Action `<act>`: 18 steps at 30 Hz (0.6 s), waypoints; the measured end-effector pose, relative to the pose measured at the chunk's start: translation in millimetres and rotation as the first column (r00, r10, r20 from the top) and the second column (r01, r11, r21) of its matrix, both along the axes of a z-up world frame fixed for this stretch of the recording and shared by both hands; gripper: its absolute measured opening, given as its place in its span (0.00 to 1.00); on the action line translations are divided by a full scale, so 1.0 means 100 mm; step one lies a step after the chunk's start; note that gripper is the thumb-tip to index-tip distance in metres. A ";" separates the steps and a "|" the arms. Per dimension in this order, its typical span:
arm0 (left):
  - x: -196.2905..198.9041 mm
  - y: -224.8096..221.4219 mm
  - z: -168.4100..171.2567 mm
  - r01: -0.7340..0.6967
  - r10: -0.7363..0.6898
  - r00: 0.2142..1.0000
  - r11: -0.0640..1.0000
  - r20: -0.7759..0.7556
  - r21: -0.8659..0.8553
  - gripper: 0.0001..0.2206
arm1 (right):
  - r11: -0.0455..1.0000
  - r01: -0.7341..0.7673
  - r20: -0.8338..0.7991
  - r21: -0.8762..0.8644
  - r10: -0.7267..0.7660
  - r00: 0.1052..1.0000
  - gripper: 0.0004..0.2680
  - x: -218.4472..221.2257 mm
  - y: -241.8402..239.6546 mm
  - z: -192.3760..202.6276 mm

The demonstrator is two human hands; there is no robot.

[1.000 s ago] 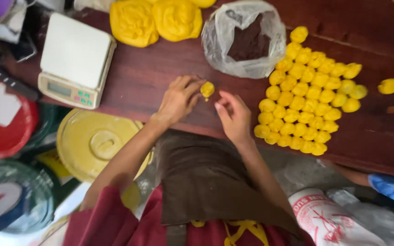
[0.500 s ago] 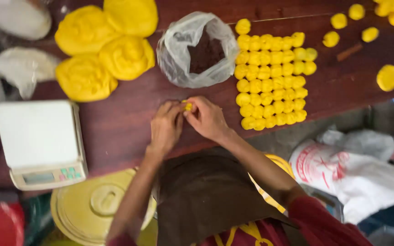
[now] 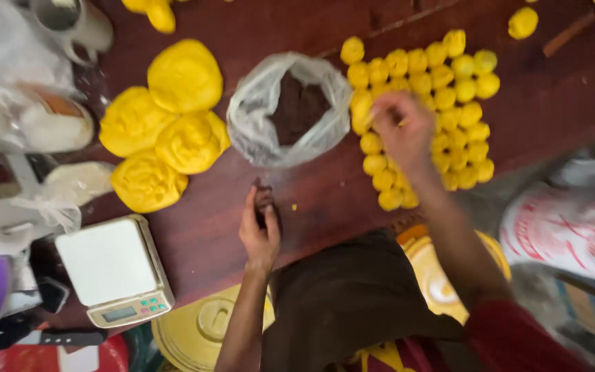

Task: Filling small portions of yellow dough with a dark paste and shaping them into balls for baking.

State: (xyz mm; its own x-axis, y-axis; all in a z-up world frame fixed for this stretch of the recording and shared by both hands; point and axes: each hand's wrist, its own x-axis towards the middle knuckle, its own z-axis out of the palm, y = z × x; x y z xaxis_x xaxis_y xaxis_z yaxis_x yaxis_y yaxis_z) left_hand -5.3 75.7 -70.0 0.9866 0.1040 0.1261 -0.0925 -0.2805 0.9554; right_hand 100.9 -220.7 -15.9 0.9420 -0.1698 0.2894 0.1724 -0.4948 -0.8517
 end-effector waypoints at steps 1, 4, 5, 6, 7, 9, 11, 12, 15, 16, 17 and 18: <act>-0.01 -0.03 0.05 -0.007 0.006 1.000 1.000 0.014 0.025 0.21 | 1.000 -0.007 0.014 0.025 0.006 1.000 0.01 0.22 -0.16 -0.01; 0.11 -0.42 0.08 -0.065 0.057 0.995 0.994 0.088 0.091 0.17 | 0.998 -0.062 0.114 -0.025 0.065 0.991 0.03 0.83 -0.77 -0.04; 0.21 -0.56 0.08 -0.080 0.080 0.997 0.990 0.004 0.113 0.12 | 0.976 -0.086 0.105 -0.198 0.109 0.989 0.03 1.02 -0.90 -0.07; 0.15 -0.60 0.14 -0.126 0.142 0.985 0.978 -0.094 0.165 0.10 | 0.930 -0.148 0.078 -0.336 0.184 0.980 0.03 1.16 -0.86 -0.17; 0.38 -0.78 0.35 -0.170 0.191 0.977 0.967 -0.096 0.191 0.10 | 0.931 -0.193 0.077 -0.311 0.227 0.971 0.03 1.28 -0.87 -0.26; 0.82 -1.09 0.75 0.079 -0.160 0.966 0.929 0.201 0.363 0.14 | 0.879 -0.355 0.004 -0.317 0.376 0.927 0.01 1.43 -0.91 -0.43; 1.33 -1.46 0.81 0.070 -0.167 0.962 0.915 0.215 0.397 0.14 | 0.866 -0.382 0.012 -0.324 0.407 0.913 0.01 1.50 -0.94 -0.40; 1.56 -1.62 0.85 0.081 -0.196 0.952 0.901 0.234 0.426 0.15 | 0.859 -0.385 0.023 -0.339 0.416 0.909 0.01 1.50 -0.96 -0.37; 2.20 -2.06 0.62 -0.017 -0.226 0.905 0.826 0.359 0.563 0.15 | 0.873 -0.394 0.059 -0.286 0.427 0.902 0.06 1.50 -1.07 -0.62; 2.27 -2.14 0.51 -0.029 -0.223 0.900 0.827 0.374 0.561 0.15 | 0.872 -0.392 0.073 -0.293 0.430 0.900 0.06 1.41 -1.13 -0.34; 2.36 -2.21 0.38 -0.075 -0.187 0.928 0.752 0.321 0.655 0.11 | 0.863 -0.414 0.011 -0.289 0.436 0.900 0.06 1.33 -1.18 -0.08; 2.46 -2.29 0.23 -0.107 -0.146 0.952 0.664 0.269 0.740 0.08 | 0.856 -0.434 -0.054 -0.282 0.437 0.898 0.07 1.25 -1.23 0.16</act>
State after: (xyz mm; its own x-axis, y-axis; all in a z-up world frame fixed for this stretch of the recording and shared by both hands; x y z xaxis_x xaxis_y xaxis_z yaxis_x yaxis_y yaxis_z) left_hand 240.9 -153.0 -46.8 0.8920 -0.1669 0.4202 -0.3316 -0.8732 0.3571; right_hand 225.5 -344.2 0.3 0.8970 0.3466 0.2742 0.4351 -0.5838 -0.6854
